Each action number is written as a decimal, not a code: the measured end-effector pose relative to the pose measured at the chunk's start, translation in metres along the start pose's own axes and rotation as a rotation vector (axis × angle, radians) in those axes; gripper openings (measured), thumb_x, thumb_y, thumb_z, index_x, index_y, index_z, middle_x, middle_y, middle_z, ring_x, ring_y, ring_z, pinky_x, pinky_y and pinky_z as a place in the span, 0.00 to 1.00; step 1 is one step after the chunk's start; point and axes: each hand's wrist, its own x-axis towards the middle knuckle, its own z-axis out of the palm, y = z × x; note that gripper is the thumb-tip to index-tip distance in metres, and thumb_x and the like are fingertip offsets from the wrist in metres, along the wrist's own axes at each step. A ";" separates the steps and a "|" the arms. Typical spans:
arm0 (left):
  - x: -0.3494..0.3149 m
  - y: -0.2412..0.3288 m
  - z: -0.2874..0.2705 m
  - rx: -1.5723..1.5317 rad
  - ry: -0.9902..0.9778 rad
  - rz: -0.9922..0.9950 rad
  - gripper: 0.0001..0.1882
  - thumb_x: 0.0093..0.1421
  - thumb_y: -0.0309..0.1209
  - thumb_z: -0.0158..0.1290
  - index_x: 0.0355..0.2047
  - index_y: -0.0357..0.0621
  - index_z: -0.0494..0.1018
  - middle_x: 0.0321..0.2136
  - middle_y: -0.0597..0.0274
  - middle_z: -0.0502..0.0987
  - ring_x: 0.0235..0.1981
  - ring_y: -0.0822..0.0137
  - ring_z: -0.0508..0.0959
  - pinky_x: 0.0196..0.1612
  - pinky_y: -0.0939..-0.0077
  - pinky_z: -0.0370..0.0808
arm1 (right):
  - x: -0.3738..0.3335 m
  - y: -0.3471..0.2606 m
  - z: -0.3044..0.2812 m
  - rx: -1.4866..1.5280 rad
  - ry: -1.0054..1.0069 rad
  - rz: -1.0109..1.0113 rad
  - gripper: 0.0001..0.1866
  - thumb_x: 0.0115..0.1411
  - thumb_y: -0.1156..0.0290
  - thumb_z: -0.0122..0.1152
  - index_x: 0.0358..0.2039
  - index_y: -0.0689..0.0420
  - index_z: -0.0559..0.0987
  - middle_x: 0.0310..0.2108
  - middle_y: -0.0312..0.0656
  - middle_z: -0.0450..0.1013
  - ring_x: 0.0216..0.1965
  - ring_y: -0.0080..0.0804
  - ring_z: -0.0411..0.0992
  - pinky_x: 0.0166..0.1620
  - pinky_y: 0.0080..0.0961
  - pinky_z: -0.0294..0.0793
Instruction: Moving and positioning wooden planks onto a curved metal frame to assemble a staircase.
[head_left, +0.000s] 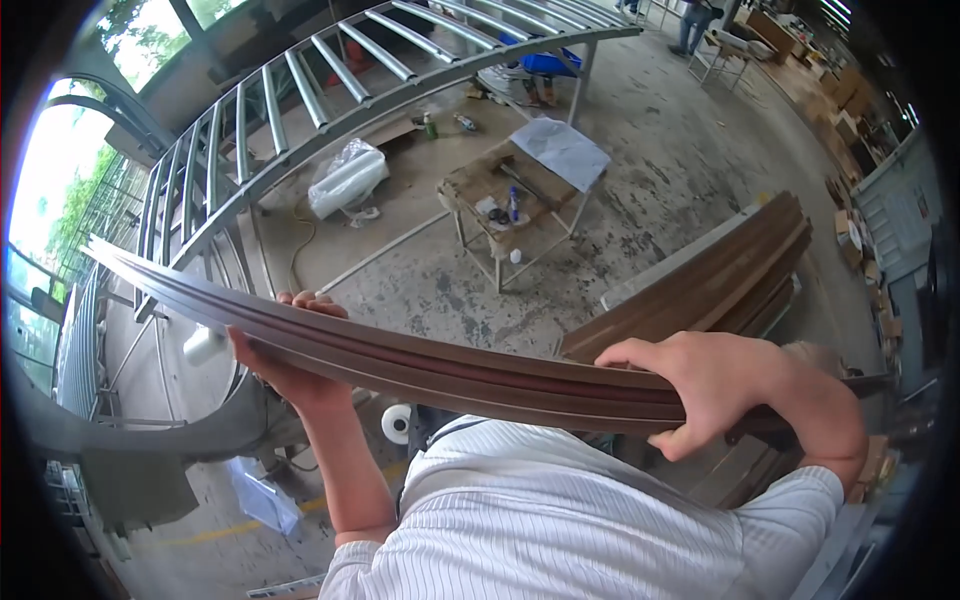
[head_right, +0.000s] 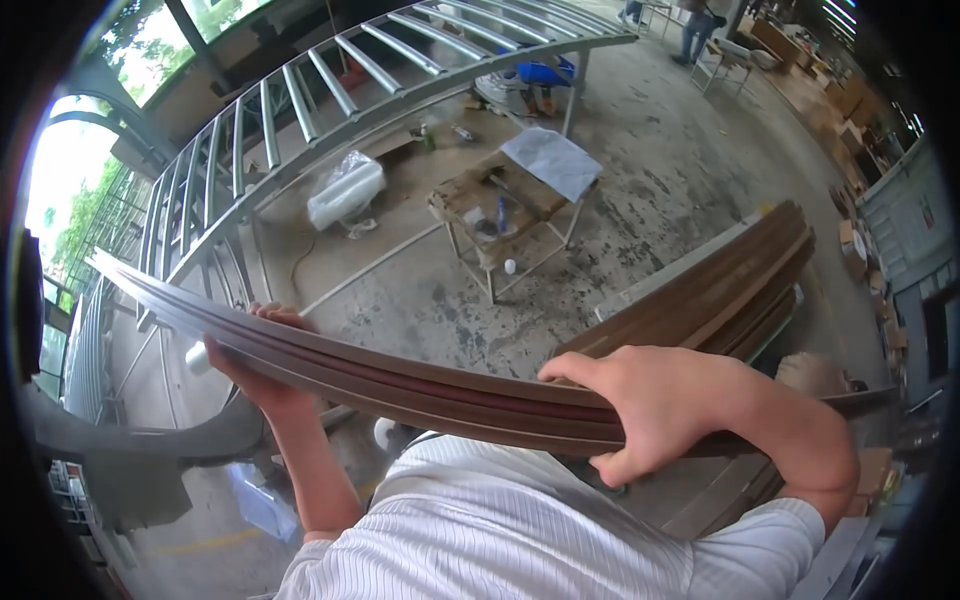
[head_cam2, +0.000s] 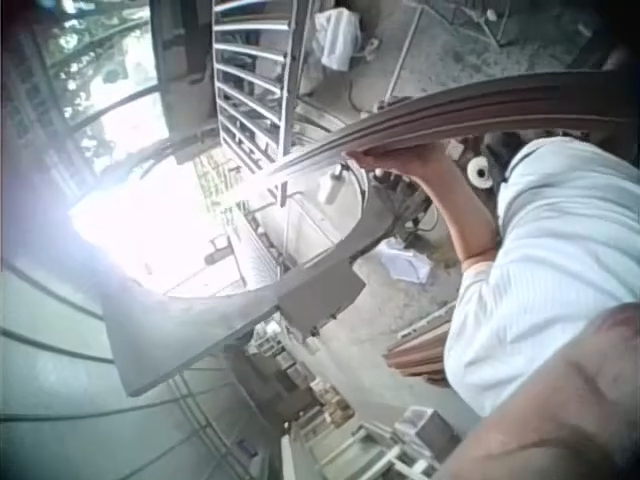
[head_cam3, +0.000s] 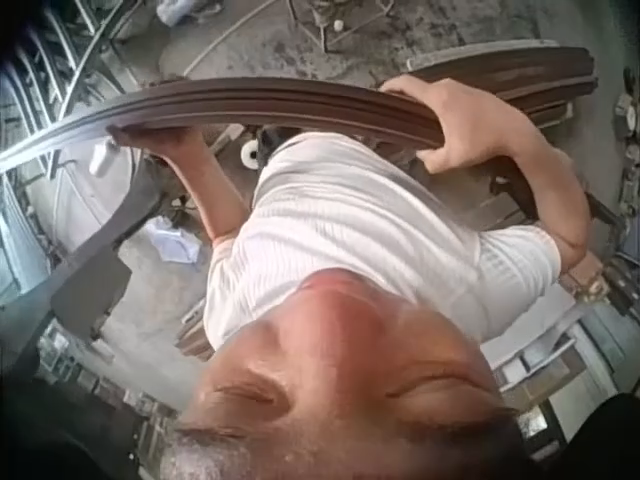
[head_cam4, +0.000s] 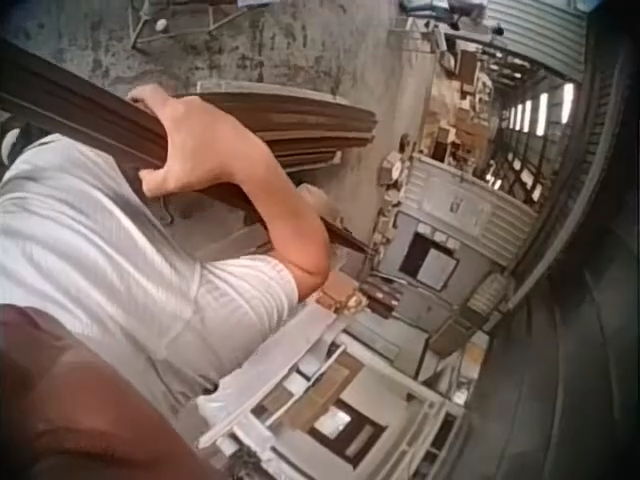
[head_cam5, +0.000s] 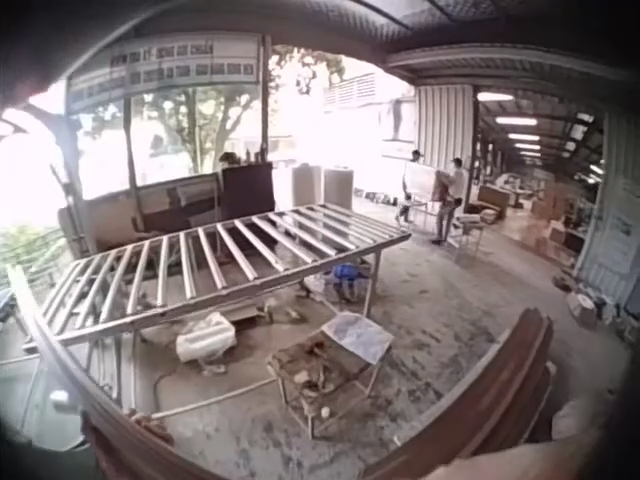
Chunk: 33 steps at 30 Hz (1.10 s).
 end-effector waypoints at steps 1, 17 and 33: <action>0.018 0.008 -0.005 -0.052 -0.013 0.012 0.37 0.63 0.63 0.62 0.46 0.36 0.74 0.41 0.51 0.78 0.47 0.52 0.80 0.58 0.56 0.77 | 0.014 -0.004 -0.011 -0.003 0.001 -0.003 0.44 0.46 0.62 0.78 0.65 0.54 0.71 0.46 0.49 0.84 0.45 0.48 0.85 0.48 0.39 0.84; 0.331 0.175 -0.103 -0.016 0.237 0.360 0.34 0.63 0.65 0.58 0.45 0.43 0.79 0.37 0.49 0.84 0.40 0.49 0.84 0.51 0.51 0.82 | 0.379 -0.106 -0.230 -0.341 0.297 -0.097 0.35 0.43 0.68 0.79 0.54 0.58 0.79 0.38 0.54 0.84 0.42 0.56 0.83 0.47 0.40 0.81; 0.644 0.214 -0.124 0.259 0.419 0.614 0.33 0.62 0.64 0.58 0.56 0.57 0.73 0.52 0.61 0.78 0.56 0.54 0.78 0.59 0.43 0.79 | 0.603 -0.135 -0.542 -0.499 0.136 -0.304 0.30 0.52 0.65 0.73 0.56 0.60 0.79 0.39 0.53 0.83 0.41 0.51 0.82 0.44 0.41 0.78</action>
